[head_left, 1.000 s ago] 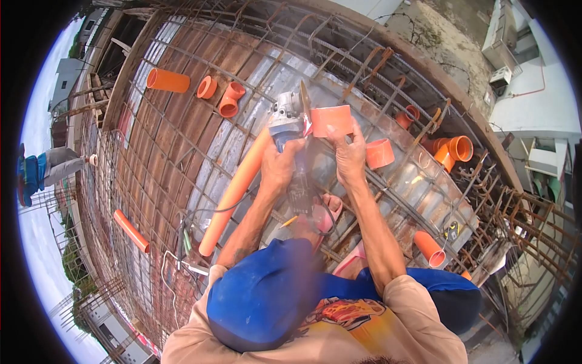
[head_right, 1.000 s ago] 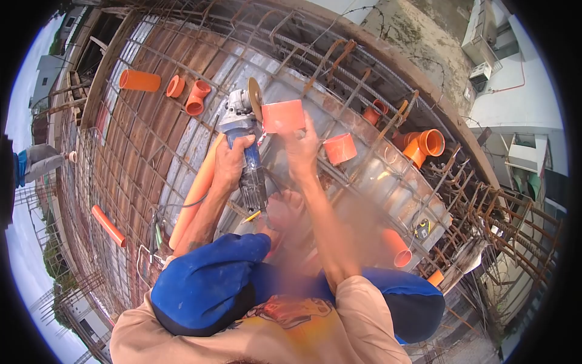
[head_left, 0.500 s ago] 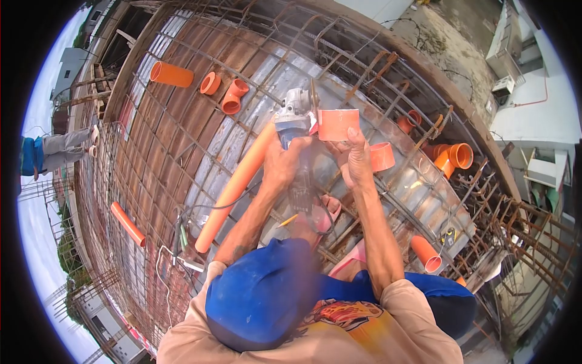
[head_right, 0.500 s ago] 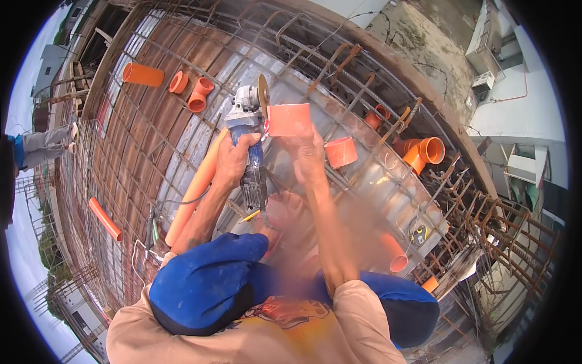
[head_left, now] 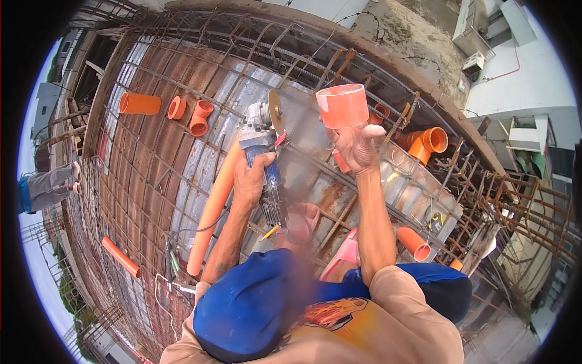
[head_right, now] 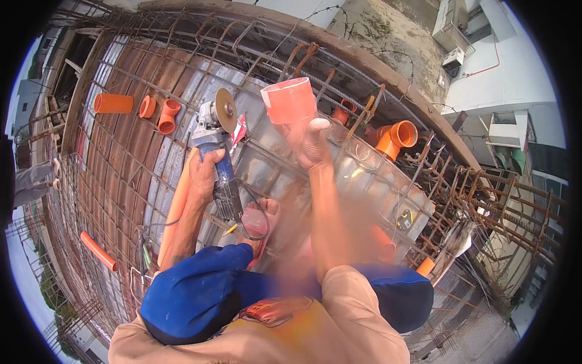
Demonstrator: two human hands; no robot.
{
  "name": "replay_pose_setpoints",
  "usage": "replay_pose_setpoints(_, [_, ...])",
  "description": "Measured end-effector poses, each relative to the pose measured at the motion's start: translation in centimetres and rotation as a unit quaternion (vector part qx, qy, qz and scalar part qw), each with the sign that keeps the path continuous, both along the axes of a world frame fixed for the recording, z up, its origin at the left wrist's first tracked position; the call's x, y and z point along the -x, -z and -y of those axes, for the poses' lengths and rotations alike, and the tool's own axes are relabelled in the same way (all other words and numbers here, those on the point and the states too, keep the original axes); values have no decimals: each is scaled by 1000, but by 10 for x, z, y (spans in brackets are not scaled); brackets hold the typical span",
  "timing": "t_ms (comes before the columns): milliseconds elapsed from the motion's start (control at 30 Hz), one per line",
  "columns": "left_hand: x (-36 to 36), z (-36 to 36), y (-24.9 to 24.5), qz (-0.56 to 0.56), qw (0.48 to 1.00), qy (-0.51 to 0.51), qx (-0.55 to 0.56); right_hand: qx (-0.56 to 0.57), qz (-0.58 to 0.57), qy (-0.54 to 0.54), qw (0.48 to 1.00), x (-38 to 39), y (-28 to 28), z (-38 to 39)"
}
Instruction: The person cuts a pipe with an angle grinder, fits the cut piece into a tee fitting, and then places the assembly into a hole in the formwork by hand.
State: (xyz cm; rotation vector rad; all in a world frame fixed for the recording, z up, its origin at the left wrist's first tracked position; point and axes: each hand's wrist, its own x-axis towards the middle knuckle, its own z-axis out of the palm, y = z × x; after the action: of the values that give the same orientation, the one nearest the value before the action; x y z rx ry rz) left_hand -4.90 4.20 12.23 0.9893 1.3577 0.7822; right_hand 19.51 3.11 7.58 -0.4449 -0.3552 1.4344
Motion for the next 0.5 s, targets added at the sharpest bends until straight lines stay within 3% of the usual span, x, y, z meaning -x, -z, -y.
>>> replay_pose_setpoints(67, [-5, -1, -5, 15, 1000, -1, 0, -28, 63, 13, 998, -11, -18, -3])
replay_pose_setpoints(167, [-6, -4, -5, 21, 1000, 4, -6, 53, 124, 41, 990, -16, -28, -13])
replay_pose_setpoints(400, [-14, -5, -9, 24, 1000, -8, -11, 124, -20, 53, 991, 35, 24, -38])
replay_pose_setpoints(500, [-6, -6, -8, 0, 1000, -12, -16, 165, 44, 51, 984, 57, 28, -15])
